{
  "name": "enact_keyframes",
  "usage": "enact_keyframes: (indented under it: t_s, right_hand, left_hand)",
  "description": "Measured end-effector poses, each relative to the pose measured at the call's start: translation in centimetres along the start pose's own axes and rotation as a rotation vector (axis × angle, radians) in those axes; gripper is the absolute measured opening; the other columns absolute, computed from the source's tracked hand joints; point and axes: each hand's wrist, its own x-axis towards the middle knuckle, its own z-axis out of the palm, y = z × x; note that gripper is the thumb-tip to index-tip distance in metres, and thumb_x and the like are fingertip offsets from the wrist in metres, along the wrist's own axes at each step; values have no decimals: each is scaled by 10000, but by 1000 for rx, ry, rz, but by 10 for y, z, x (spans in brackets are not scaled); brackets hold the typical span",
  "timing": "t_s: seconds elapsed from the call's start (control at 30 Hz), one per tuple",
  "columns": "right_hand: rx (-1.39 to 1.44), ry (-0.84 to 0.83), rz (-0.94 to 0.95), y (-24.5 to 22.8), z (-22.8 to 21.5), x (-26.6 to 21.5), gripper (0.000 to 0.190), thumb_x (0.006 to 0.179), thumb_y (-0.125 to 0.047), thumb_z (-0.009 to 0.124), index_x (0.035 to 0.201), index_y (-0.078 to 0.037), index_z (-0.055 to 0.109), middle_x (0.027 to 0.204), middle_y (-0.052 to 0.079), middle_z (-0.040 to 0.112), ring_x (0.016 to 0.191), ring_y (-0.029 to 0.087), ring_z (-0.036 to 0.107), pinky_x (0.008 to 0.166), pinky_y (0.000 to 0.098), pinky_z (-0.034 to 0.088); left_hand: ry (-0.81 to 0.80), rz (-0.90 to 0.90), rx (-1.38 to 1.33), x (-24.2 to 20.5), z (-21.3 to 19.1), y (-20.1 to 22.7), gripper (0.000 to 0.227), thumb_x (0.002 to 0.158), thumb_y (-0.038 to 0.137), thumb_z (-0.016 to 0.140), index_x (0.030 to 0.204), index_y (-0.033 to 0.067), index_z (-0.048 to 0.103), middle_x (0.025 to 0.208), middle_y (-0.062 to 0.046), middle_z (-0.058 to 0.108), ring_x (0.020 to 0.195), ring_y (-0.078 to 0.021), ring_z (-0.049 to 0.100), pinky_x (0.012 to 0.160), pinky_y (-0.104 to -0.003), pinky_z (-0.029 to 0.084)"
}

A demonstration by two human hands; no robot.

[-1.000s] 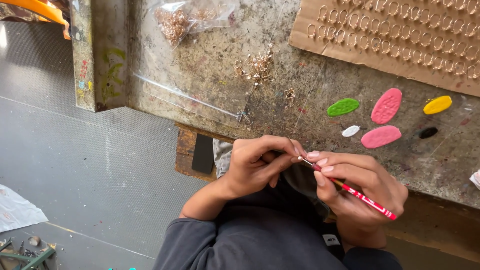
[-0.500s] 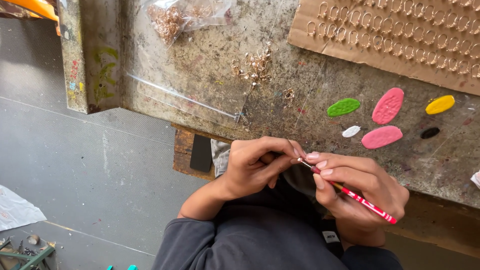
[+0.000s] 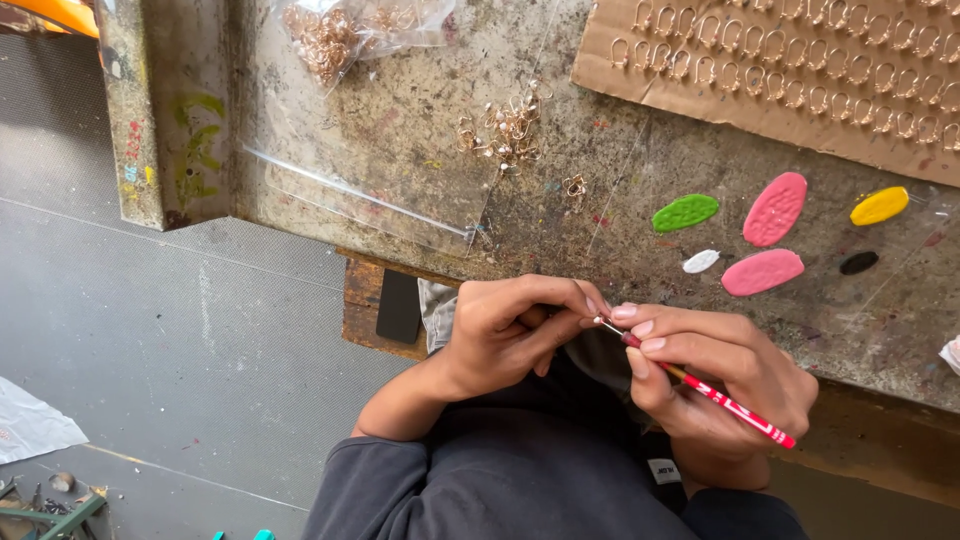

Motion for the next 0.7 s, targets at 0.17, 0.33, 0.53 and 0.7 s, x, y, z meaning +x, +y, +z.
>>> enact_keyframes:
  t_s: [0.17, 0.33, 0.53, 0.7]
  right_hand:
    - [-20, -11, 18, -1, -2, -1, 116, 930, -32, 709, 886, -29, 601, 880, 161, 715, 837, 279, 806, 773, 296, 636]
    - [-21, -11, 22, -2, -1, 2, 113, 922, -19, 711, 880, -17, 607, 876, 178, 717, 829, 286, 801, 778, 309, 640]
    - [-16, -6, 4, 1, 0, 2, 107, 925, -50, 702, 880, -17, 611, 866, 172, 714, 808, 280, 797, 767, 308, 646]
    - [-27, -15, 2, 1, -1, 1, 103, 927, -45, 698, 879, -27, 608, 869, 167, 720, 809, 278, 802, 755, 296, 635]
  left_hand:
    - [-4, 1, 22, 0, -1, 0, 18, 1030, -5, 625, 1046, -12, 632, 1067, -174, 738, 447, -118, 593, 449, -159, 467]
    - [-8, -1, 19, 0, -1, 0, 25, 1029, -14, 627, 1053, -6, 629, 1074, -176, 738, 449, -117, 595, 457, -158, 471]
    - [-16, 7, 12, 0, -2, -1, 32, 1032, -16, 624, 1062, -6, 626, 1078, -180, 736, 452, -115, 590, 461, -161, 473]
    - [-16, 13, 17, 1, -2, -1, 35, 1031, -11, 628, 1064, 1, 625, 1072, -177, 740, 452, -118, 599, 453, -158, 467]
